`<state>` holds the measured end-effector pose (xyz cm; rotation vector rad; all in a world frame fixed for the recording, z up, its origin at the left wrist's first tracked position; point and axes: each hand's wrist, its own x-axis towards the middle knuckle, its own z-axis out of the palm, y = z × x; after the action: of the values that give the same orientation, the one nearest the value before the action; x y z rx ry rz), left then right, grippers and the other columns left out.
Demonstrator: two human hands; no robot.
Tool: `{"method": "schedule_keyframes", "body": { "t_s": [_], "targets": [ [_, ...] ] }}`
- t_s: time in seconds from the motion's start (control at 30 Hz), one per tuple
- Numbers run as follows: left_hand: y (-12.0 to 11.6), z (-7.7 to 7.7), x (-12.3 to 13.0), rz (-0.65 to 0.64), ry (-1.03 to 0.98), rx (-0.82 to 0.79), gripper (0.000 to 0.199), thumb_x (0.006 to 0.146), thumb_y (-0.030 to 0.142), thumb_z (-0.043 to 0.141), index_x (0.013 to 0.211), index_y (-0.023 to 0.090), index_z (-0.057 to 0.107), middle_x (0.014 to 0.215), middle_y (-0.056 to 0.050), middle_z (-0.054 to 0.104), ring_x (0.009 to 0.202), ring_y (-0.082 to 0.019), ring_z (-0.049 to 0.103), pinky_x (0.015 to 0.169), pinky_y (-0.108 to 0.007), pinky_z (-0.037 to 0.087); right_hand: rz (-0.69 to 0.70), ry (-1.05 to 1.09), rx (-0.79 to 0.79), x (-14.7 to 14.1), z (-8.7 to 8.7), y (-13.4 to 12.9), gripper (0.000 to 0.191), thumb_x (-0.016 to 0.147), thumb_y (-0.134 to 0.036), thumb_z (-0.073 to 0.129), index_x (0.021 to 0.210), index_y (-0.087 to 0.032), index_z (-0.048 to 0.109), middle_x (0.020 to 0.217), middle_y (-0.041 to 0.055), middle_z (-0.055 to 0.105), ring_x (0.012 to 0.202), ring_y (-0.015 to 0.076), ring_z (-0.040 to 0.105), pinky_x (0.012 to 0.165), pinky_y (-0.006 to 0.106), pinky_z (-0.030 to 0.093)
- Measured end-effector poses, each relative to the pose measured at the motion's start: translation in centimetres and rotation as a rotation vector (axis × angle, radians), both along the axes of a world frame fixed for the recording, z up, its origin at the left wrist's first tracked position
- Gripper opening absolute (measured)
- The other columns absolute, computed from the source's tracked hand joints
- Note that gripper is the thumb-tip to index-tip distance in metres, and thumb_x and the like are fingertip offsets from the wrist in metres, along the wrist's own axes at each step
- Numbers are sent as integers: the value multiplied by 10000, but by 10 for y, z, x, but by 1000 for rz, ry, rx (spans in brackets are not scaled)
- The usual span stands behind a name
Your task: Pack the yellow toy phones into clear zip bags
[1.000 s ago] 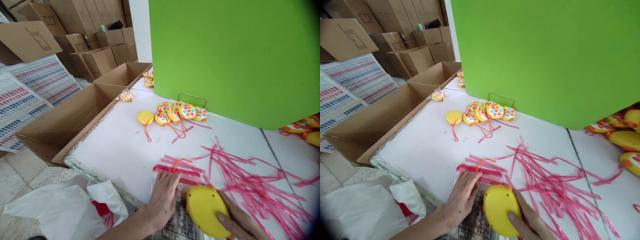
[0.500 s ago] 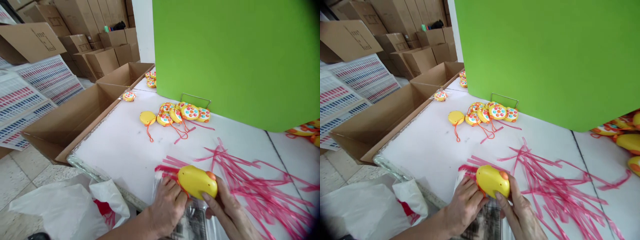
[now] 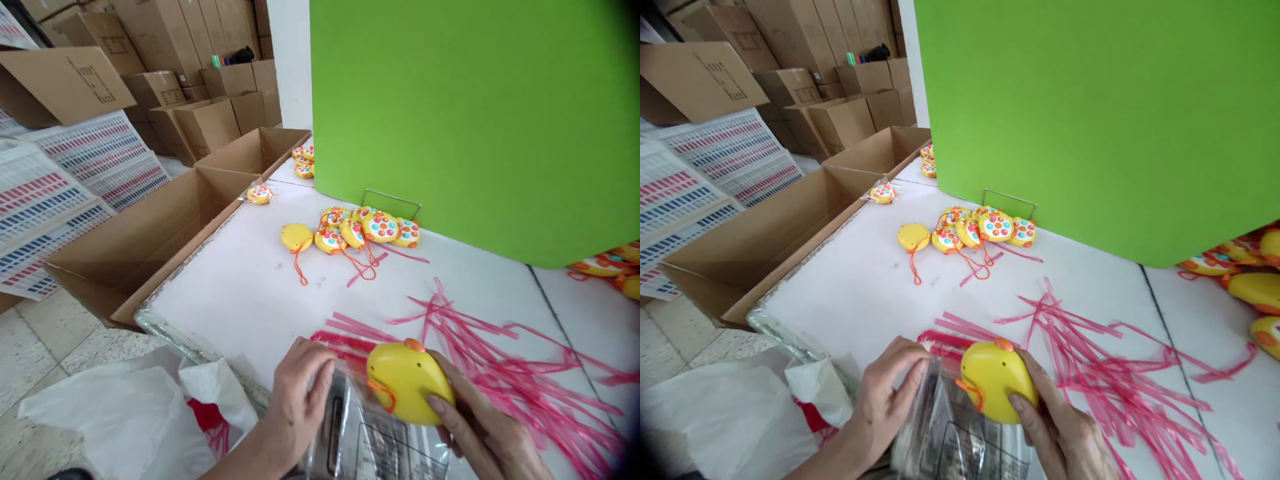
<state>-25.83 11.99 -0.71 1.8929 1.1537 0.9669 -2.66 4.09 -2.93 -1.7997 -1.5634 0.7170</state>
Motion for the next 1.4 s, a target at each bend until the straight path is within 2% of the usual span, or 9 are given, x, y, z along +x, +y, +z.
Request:
{"method": "schedule_keyframes", "body": {
  "t_s": [0.13,0.3,0.43,0.53,0.63,0.87,1.2,1.3,1.4],
  "targets": [
    [3,4,1,-27,-162,-564,269,870,370,510,747,153,609,675,-20,609,669,-148,557,605,-227,414,32,-27,2,-2,0,-2,554,908,-427,456,1397,-180,373,858,52,719,581,145,652,538,198,540],
    [2,-7,21,-76,-229,-604,183,815,272,523,684,149,555,605,23,488,565,-101,412,521,-215,304,178,-133,4,3,7,3,493,930,-335,435,1414,-286,357,1282,30,603,1044,194,646,822,217,535],
    [1,-10,26,-65,-227,-565,173,823,256,506,676,163,510,598,36,444,562,-96,379,518,-214,288,323,-186,-90,1,25,14,375,959,-345,371,1309,-302,497,1151,10,685,957,169,681,796,202,540],
    [0,-10,26,-69,-271,-595,189,840,288,493,694,169,496,607,30,470,567,-103,422,533,-211,327,485,-246,-88,-9,30,18,345,973,-370,334,932,-296,668,853,-8,721,713,138,696,632,194,547],
    [1,-13,25,-75,-281,-597,215,850,318,499,698,167,510,624,18,501,579,-113,464,551,-219,361,562,-365,-4,-20,25,15,463,982,-380,291,671,-261,613,651,-14,634,493,125,619,432,211,475],
    [-1,-18,21,-186,-392,-764,187,821,327,553,833,147,604,704,-21,599,647,-147,556,595,-239,414,363,-361,248,-41,19,21,323,979,-265,295,966,-231,616,856,44,673,750,149,669,624,218,528],
    [-7,-3,28,-183,14,-411,217,884,224,435,725,176,574,633,7,542,617,-137,489,574,-233,359,241,-497,343,-67,24,45,300,944,-216,319,762,-206,557,672,29,628,568,156,610,498,244,436],
    [-9,-6,25,-198,25,-436,208,894,239,415,813,190,600,690,-19,621,651,-159,567,624,-249,414,150,-446,281,-50,22,43,255,926,-273,361,745,-217,533,631,7,621,500,133,596,462,225,430],
    [-6,-13,20,-168,-116,-578,185,883,284,427,840,180,573,726,-47,654,675,-180,627,632,-262,468,-78,-451,146,4,11,25,186,866,-368,456,786,-234,558,614,6,643,459,146,606,412,224,425]
  ]
}}
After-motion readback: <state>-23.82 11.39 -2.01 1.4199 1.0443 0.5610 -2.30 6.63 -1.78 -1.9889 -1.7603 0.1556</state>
